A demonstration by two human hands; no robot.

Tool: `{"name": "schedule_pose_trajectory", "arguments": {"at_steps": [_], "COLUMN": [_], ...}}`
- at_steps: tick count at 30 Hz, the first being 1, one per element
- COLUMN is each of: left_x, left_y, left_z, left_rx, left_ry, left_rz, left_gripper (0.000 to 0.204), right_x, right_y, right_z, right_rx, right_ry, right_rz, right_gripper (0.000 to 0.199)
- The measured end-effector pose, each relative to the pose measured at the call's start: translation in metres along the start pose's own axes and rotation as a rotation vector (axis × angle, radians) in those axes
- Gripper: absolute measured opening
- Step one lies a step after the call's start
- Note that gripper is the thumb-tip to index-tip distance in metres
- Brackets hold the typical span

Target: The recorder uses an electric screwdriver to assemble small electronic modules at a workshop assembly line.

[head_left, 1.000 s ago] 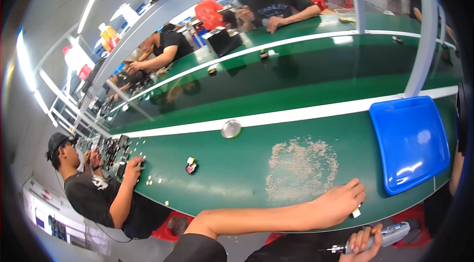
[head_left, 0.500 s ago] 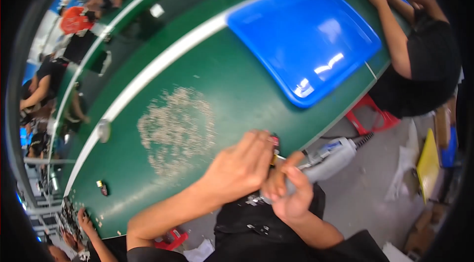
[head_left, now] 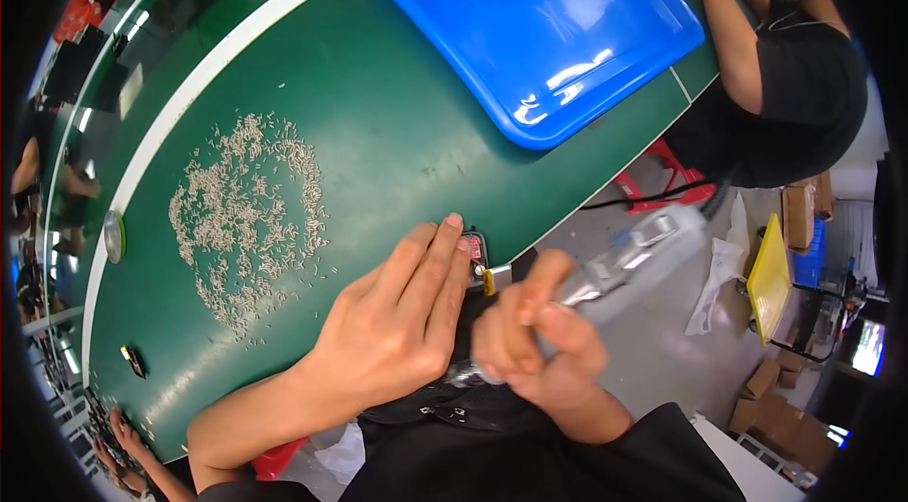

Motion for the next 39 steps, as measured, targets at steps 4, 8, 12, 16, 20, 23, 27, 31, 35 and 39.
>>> {"name": "schedule_pose_trajectory", "arguments": {"at_steps": [4,8,12,16,20,23,27,31,35,39], "left_x": [0.001,-0.002,-0.006,-0.004,-0.003,-0.004,-0.005,-0.006,-0.007,-0.005], "left_y": [-0.002,0.0,0.004,0.003,0.003,0.004,0.004,0.004,0.007,0.007], "left_z": [-0.007,-0.006,-0.005,-0.006,-0.004,-0.003,-0.001,0.0,-0.001,-0.004], "left_rx": [-0.074,0.087,0.144,0.028,0.008,0.013,0.006,-0.017,-0.004,-0.028], "left_ry": [-0.065,0.06,0.11,0.044,0.029,0.039,0.041,0.033,0.04,0.034], "left_rz": [0.074,0.077,0.083,0.066,0.067,0.068,0.048,0.025,0.005,-0.013], "left_gripper": [0.038,0.035,0.035,0.04,0.041,0.042,0.041,0.04,0.04,0.042], "right_x": [0.014,0.04,0.059,0.068,0.07,0.071,0.075,0.076,0.077,0.081], "right_y": [0.003,0.01,0.006,0.002,0.001,0.001,0.003,0.001,0.005,0.024], "right_z": [0.056,0.086,0.079,0.077,0.073,0.072,0.073,0.072,0.07,0.065], "right_rx": [-0.107,-0.253,-0.35,-0.329,-0.326,-0.333,-0.366,-0.362,-0.372,-0.478], "right_ry": [-0.145,-0.342,-0.397,-0.347,-0.334,-0.322,-0.279,-0.252,-0.252,-0.235], "right_rz": [0.222,0.302,0.301,0.304,0.314,0.324,0.365,0.39,0.383,0.458], "right_gripper": [0.022,0.037,0.043,0.042,0.041,0.041,0.04,0.04,0.038,0.031]}}
Point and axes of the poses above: each hand's wrist, its own x-axis towards the middle knuckle, its own y-axis out of the palm, z = x × y, the point moved 4 cm from there along x, towards the middle knuckle, and after that the axes turned 4 degrees about -x, right-handed, at the moved point
